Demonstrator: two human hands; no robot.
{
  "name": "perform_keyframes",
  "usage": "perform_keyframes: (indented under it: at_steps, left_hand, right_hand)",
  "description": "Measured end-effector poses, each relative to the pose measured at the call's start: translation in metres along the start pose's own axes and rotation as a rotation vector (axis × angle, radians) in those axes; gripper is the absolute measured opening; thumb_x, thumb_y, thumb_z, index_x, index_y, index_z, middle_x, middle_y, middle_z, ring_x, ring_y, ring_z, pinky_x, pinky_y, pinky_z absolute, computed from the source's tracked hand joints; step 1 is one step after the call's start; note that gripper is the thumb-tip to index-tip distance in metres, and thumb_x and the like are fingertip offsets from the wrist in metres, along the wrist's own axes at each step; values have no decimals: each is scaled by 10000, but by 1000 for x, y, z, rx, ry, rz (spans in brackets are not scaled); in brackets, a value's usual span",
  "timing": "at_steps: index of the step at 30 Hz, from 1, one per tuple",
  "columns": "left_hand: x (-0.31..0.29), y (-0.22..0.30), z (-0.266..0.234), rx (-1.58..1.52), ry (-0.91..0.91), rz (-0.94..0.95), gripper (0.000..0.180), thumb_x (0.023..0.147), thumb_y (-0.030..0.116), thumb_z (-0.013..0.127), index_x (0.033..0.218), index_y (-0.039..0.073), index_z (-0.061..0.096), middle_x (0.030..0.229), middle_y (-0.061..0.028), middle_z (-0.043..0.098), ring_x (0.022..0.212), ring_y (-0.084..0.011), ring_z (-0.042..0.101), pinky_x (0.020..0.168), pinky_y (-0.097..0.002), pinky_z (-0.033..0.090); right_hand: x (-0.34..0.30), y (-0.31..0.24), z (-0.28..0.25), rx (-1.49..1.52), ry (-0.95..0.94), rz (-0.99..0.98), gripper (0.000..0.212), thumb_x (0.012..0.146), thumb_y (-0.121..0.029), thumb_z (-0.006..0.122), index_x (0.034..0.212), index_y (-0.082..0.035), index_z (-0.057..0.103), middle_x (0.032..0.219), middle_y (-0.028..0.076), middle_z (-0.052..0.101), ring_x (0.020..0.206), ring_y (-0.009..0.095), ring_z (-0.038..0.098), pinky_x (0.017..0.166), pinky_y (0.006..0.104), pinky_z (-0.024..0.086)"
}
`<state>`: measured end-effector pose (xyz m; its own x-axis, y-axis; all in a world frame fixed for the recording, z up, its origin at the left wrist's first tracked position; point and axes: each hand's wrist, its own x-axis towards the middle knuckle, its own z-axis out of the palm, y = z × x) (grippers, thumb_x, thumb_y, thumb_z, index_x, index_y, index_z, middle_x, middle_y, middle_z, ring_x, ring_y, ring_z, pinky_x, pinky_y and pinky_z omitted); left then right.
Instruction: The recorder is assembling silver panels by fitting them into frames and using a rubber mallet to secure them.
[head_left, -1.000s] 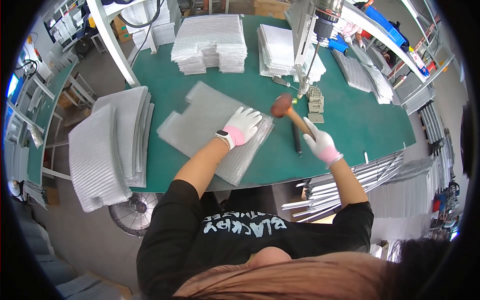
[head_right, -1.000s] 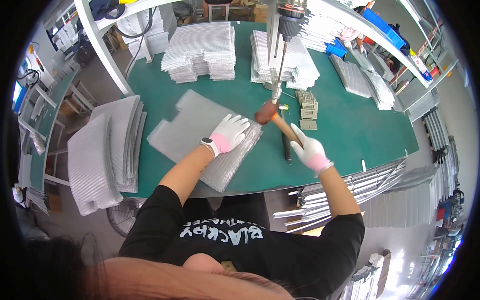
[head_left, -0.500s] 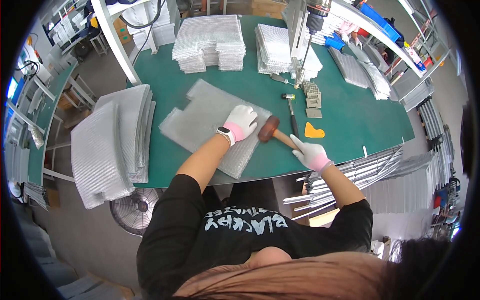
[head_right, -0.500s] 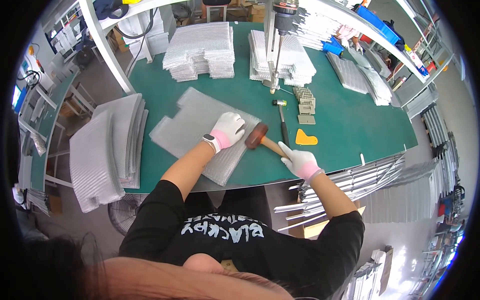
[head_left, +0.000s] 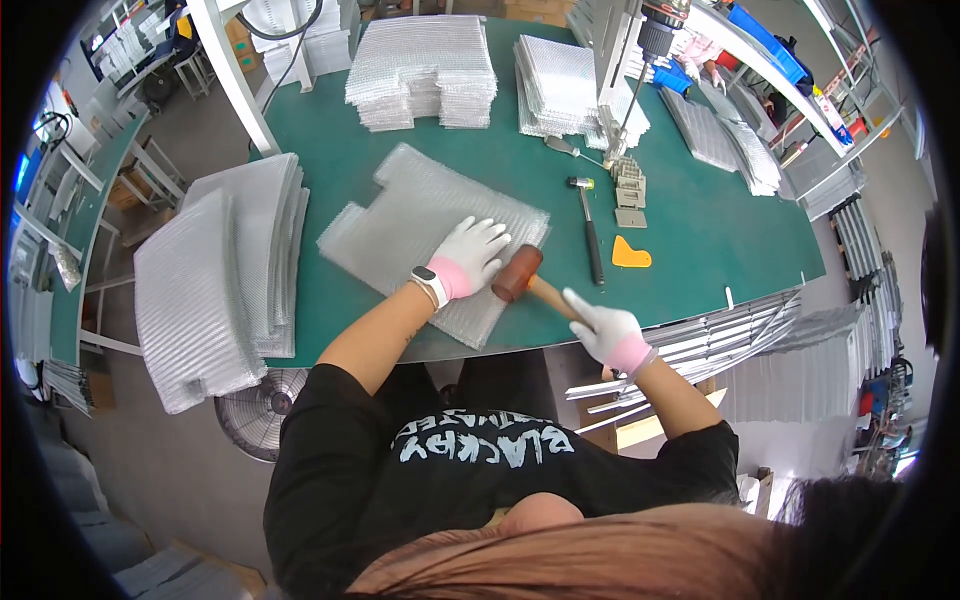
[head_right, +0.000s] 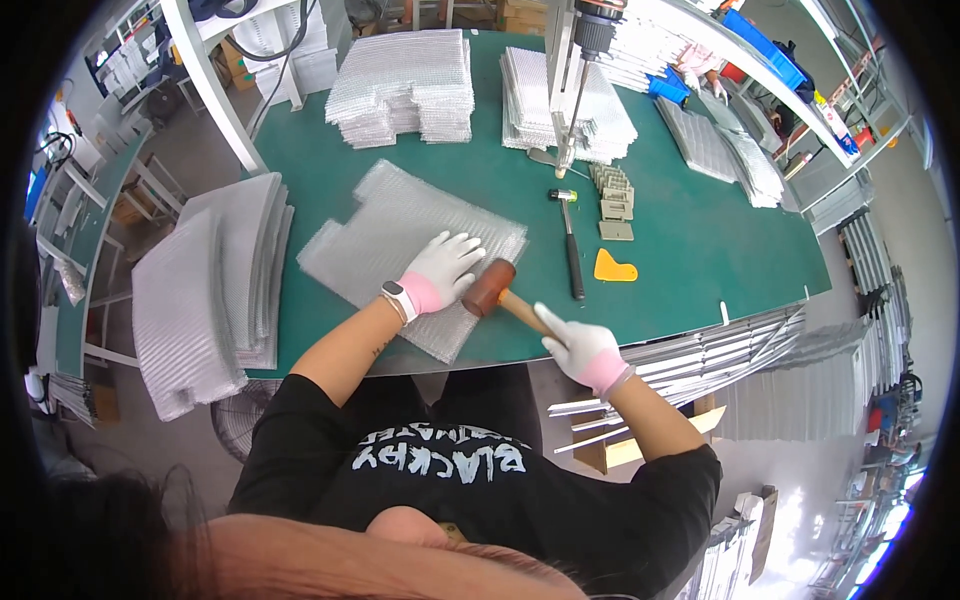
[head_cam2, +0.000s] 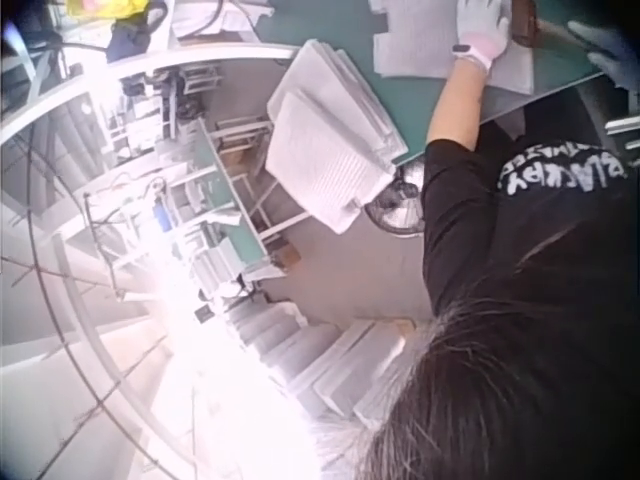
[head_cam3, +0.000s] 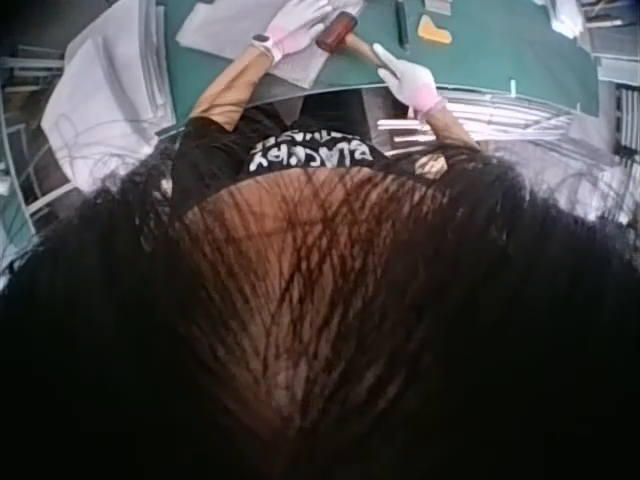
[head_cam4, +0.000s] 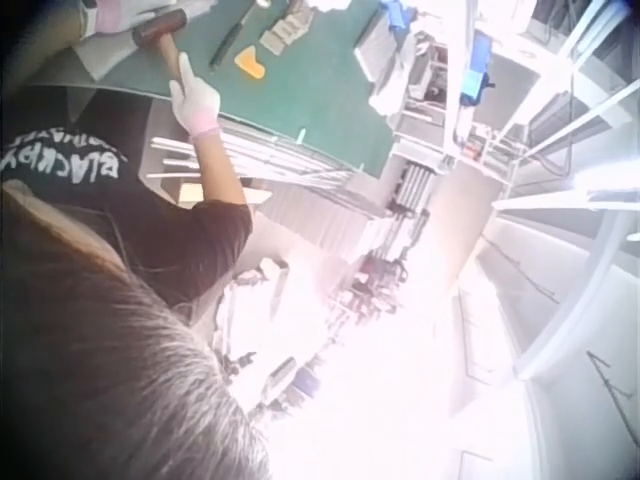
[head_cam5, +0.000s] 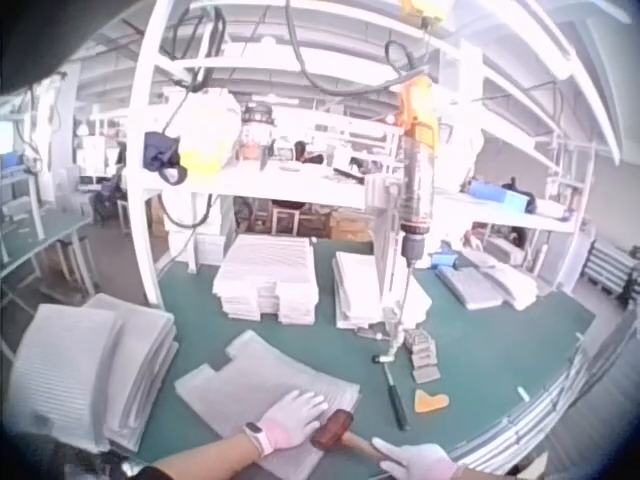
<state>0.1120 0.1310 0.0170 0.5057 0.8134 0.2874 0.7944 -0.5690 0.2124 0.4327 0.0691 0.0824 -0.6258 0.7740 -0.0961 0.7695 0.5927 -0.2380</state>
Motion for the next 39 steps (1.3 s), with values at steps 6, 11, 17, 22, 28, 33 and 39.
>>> perform_keyframes:
  at_steps: [6, 11, 17, 22, 28, 33, 39]
  left_hand:
    - [1, 5, -2, -10, 15, -22, 444, 936, 264, 558, 1333, 65, 556, 1413, -126, 525, 1377, -315, 426, 1181, -494, 280]
    - [-2, 1, 4, -16, 66, -19, 437, 936, 268, 558, 1322, 64, 565, 1422, -130, 519, 1381, -320, 423, 1185, -499, 276]
    - [2, 9, -21, -68, 132, 25, 351, 881, 236, 603, 1181, 56, 634, 1260, -130, 604, 1283, -334, 498, 1111, -488, 359]
    - [-8, 19, -38, -110, -242, -124, 338, 882, 205, 597, 1175, 40, 631, 1238, -142, 609, 1255, -346, 518, 1080, -482, 395]
    - [-45, 16, -12, -35, 24, 1, 427, 940, 201, 542, 1326, 18, 549, 1400, -153, 539, 1351, -329, 458, 1158, -479, 330]
    - [-43, 14, -10, -37, 18, 3, 432, 950, 218, 530, 1335, 25, 549, 1415, -144, 534, 1364, -322, 449, 1167, -474, 317]
    - [-46, 19, -16, -43, 4, 3, 454, 947, 207, 525, 1362, 21, 536, 1433, -162, 521, 1365, -344, 443, 1171, -492, 309]
  right_hand:
    - [-2, 18, 30, 359, 589, -116, 632, 923, -204, 643, 1514, -157, 426, 868, 197, 677, 764, 393, 671, 682, 441, 527]
    - [1, 16, -2, 44, -5, 25, 635, 919, -176, 651, 1512, -159, 424, 848, 184, 671, 757, 390, 665, 679, 453, 530]
    - [0, 16, 22, 71, 124, -51, 586, 950, -287, 616, 1503, -214, 435, 852, 157, 679, 771, 379, 666, 705, 457, 532]
    - [-7, -20, -34, 190, 107, 37, 591, 919, -189, 650, 1479, -126, 471, 856, 184, 679, 754, 393, 669, 693, 433, 535]
    - [-35, -39, 17, 504, 551, -93, 600, 863, 13, 554, 1442, 49, 403, 794, 155, 649, 606, 283, 637, 611, 351, 525]
    - [-38, -35, 28, 1, -89, -57, 596, 935, -337, 636, 1487, -210, 451, 828, 130, 656, 668, 358, 649, 617, 456, 520]
    - [-48, -27, 59, 378, 358, -7, 620, 905, -270, 686, 1473, -144, 469, 901, 138, 690, 744, 363, 682, 680, 461, 542]
